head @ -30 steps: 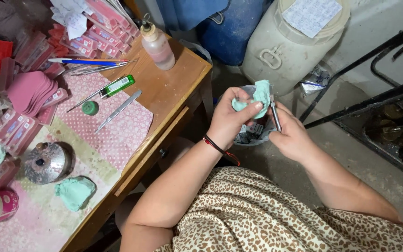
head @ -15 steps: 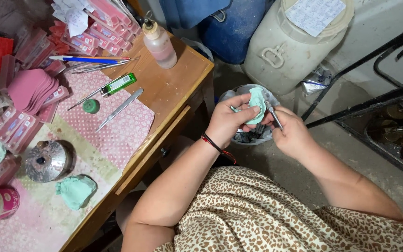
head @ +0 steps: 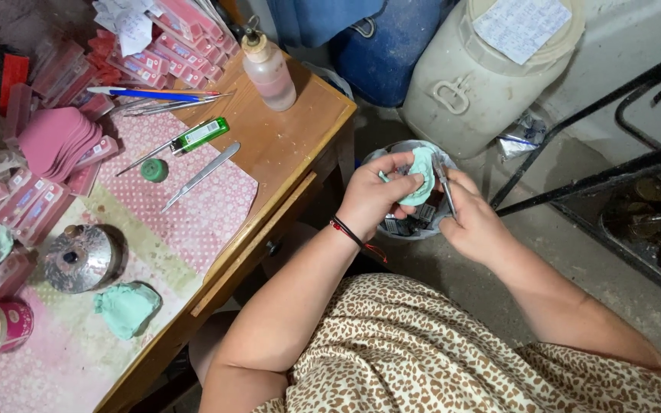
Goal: Trimming excess material from a dental impression mold using a small tool at a laboratory workbench.
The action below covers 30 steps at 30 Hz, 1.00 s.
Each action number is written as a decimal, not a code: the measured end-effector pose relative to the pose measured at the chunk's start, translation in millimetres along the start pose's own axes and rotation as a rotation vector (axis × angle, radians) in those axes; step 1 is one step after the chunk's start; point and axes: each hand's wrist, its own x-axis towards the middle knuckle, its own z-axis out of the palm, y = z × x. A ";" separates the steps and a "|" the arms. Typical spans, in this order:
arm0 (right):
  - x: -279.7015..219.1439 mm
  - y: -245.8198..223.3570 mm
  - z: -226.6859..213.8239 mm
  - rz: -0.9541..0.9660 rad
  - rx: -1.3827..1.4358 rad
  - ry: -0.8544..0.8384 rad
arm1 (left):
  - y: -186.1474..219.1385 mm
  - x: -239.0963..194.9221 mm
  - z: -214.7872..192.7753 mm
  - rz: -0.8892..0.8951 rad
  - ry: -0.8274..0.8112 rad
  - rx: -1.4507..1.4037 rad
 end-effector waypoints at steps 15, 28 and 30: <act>3.6 24.7 -1.6 -0.014 -0.101 -0.082 | 11.1 -7.8 -0.5 -0.057 0.033 0.182; 7.8 26.1 -4.8 -0.002 -0.112 -0.108 | 1.9 6.2 -14.1 -0.019 0.009 0.256; 11.2 12.8 -16.1 -0.026 -0.115 -0.163 | 12.2 6.5 -16.1 -0.029 -0.008 0.305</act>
